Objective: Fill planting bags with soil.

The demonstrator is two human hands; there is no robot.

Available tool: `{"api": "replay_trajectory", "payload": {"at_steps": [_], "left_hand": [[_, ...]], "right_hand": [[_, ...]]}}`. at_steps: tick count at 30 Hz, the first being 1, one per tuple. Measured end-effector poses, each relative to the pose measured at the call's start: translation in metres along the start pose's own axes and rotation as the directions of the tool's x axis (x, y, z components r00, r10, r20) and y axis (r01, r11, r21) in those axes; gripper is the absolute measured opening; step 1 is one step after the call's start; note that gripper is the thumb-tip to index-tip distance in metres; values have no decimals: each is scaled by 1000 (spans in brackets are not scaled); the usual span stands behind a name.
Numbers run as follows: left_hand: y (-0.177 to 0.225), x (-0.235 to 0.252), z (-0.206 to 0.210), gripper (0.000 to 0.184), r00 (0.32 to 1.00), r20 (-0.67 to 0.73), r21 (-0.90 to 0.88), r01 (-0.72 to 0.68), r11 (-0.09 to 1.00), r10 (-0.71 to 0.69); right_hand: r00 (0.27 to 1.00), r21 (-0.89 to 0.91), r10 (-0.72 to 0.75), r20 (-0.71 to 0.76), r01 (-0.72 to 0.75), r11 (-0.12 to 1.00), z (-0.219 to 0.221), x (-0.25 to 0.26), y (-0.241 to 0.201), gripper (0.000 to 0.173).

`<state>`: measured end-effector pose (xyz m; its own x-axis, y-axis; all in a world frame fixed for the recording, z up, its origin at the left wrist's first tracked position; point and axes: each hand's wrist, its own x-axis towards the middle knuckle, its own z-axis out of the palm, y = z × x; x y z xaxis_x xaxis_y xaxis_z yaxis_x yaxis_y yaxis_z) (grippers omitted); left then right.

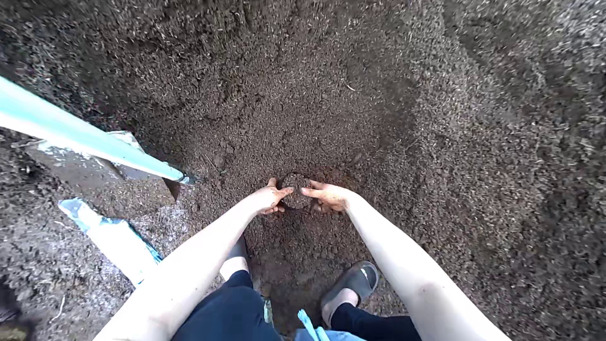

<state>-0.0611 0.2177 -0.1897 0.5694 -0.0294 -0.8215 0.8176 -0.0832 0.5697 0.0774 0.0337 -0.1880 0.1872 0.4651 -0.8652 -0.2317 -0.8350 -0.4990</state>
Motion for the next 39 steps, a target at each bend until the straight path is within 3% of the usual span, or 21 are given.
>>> {"api": "replay_trajectory", "payload": {"at_steps": [3, 6, 8, 10, 12, 14, 15, 17, 19, 22, 26, 28, 30, 31, 33, 34, 35, 37, 38, 39], "left_hand": [[3, 1, 3, 63, 996, -66, 41, -50, 998, 52], [1, 7, 9, 60, 980, -180, 145, -57, 988, 83], [-7, 5, 11, 60, 974, -202, 119, -84, 989, 107], [-13, -9, 18, 61, 981, -191, -130, -61, 990, 35], [-13, -23, 28, 79, 991, -56, -424, 88, 901, -123], [-12, -32, 44, 86, 988, 39, -540, 149, 829, -152], [-8, -32, 53, 76, 993, 21, -606, 107, 789, -119], [0, -24, 61, 59, 993, -78, -751, 0, 661, -89], [6, -16, 65, 55, 979, -155, -825, -54, 563, -133], [14, -13, 68, 48, 956, -212, -816, -58, 575, -204], [19, -13, 71, 29, 941, -244, -749, -29, 662, -234], [14, -18, 66, 27, 952, -213, -636, 34, 771, -218], [5, -28, 56, 42, 956, -231, -397, 78, 915, -182], [-1, -33, 51, 60, 957, -251, -277, 74, 958, -147], [-18, -32, 41, 86, 932, -357, 50, -48, 998, 63], [-26, -27, 39, 89, 868, -424, 234, -170, 957, 258], [-30, -18, 37, 84, 764, -457, 379, -297, 877, 456], [-23, 1, 30, 56, 582, -404, 555, -457, 695, 706], [-13, 8, 25, 45, 562, -363, 597, -472, 649, 743], [-1, 12, 19, 36, 591, -340, 602, -461, 652, 732]], "right_hand": [[991, -310, -88, -101, 52, 949, 8, 5, -14, 67], [966, -552, -129, -225, -17, 834, 16, 8, -19, 79], [967, -671, -137, -215, -45, 740, 14, 3, -28, 80], [984, -693, -151, -92, 45, 719, -5, -3, -44, 80], [992, -594, -128, 17, 113, 797, -21, -6, -62, 80], [996, -519, -11, 86, 54, 853, -21, -4, -78, 77], [995, -518, 30, 99, 25, 855, -17, -2, -83, 74], [994, -593, -7, 107, 70, 802, -9, 15, -83, 74], [982, -675, -134, 130, 187, 713, -7, 29, -77, 71], [961, -804, -253, 115, 239, 544, -1, 14, -75, 55], [865, -859, -502, -30, 234, 456, 19, 9, -50, 38], [890, -824, -456, -6, 254, 507, 12, 5, -56, 42], [927, -681, -373, 34, 295, 670, -18, 3, -77, 62], [916, -609, -401, 22, 330, 721, -38, 6, -89, 66], [813, -656, -572, -110, 373, 656, -81, 29, -111, 57], [732, -718, -652, -199, 343, 605, -100, 48, -120, 49], [677, -748, -686, -268, 303, 591, -115, 67, -126, 44], [688, -747, -658, -306, 256, 614, -124, 93, -127, 39], [722, -735, -621, -305, 236, 636, -117, 101, -121, 42], [770, -717, -566, -295, 213, 664, -107, 107, -111, 50]]}}
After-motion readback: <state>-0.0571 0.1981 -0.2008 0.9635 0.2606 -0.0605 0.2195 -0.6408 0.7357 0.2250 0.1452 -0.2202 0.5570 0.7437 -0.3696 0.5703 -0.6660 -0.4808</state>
